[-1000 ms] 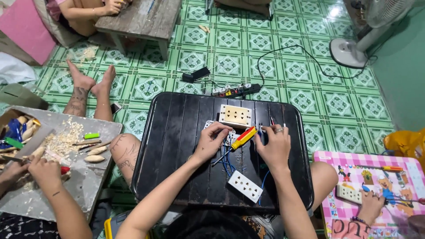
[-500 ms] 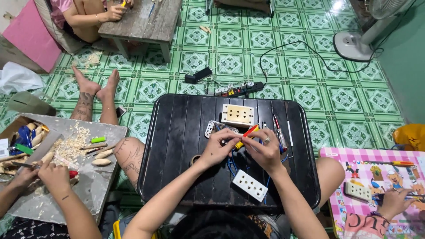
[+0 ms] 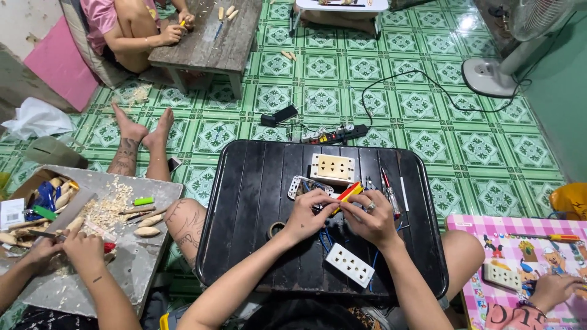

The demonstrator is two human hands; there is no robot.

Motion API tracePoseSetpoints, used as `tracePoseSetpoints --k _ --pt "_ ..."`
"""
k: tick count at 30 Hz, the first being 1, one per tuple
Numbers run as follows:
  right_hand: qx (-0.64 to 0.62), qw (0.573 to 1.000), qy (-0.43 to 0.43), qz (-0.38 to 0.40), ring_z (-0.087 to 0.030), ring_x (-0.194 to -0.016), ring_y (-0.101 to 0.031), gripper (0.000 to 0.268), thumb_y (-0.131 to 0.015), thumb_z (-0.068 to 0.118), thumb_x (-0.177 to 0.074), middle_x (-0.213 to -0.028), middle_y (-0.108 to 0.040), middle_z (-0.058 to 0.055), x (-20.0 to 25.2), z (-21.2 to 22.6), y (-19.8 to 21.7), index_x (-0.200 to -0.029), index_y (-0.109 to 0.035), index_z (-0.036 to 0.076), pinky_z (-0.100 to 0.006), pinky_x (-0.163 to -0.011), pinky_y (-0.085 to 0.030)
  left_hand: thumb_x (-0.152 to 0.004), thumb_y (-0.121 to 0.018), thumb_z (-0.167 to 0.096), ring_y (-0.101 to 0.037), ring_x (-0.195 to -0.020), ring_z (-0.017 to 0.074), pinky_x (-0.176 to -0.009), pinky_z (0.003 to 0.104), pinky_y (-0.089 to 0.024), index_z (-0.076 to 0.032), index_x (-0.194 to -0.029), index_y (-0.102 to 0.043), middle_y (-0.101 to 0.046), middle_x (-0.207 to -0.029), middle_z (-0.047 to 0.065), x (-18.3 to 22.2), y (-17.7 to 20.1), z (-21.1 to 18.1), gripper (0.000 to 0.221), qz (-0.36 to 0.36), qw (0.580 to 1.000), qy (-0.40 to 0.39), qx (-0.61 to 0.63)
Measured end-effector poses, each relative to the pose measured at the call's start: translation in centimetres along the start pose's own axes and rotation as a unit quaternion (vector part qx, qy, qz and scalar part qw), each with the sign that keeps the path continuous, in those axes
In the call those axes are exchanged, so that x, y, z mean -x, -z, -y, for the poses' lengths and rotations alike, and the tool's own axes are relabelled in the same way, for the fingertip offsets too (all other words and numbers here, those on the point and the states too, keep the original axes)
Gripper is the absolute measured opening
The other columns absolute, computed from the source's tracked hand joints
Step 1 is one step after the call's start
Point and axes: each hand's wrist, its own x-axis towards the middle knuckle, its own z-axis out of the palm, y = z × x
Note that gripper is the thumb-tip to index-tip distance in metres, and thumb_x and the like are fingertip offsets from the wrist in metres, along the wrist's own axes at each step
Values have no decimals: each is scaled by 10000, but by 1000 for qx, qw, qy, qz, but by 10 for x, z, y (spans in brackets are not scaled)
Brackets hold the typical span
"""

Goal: A person is wiring and assembling an electrical outlet box on a small table while sitting on the floor.

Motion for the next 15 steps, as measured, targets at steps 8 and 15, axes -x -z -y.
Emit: tracePoseSetpoints --k 8,15 --pt "-116 988 -103 6 -230 -631 -584 91 -798 93 -824 -823 -688 -20 2 5 -3 -882 -788 162 -338 -600 -529 -897 -778 -80 -645 -650 219 -551 309 -534 -63 -892 -763 -653 -750 60 2 4 -33 23 -8 986 -112 -125" --pt "-323 911 -250 51 -175 -511 -526 46 -777 60 -823 -740 -688 -48 10 -1 -10 -814 -788 103 -320 -506 -470 -936 -719 -160 -579 -761 202 -689 305 -480 -177 -798 -691 -580 -739 -34 -3 15 -26 143 -8 905 -286 -315"
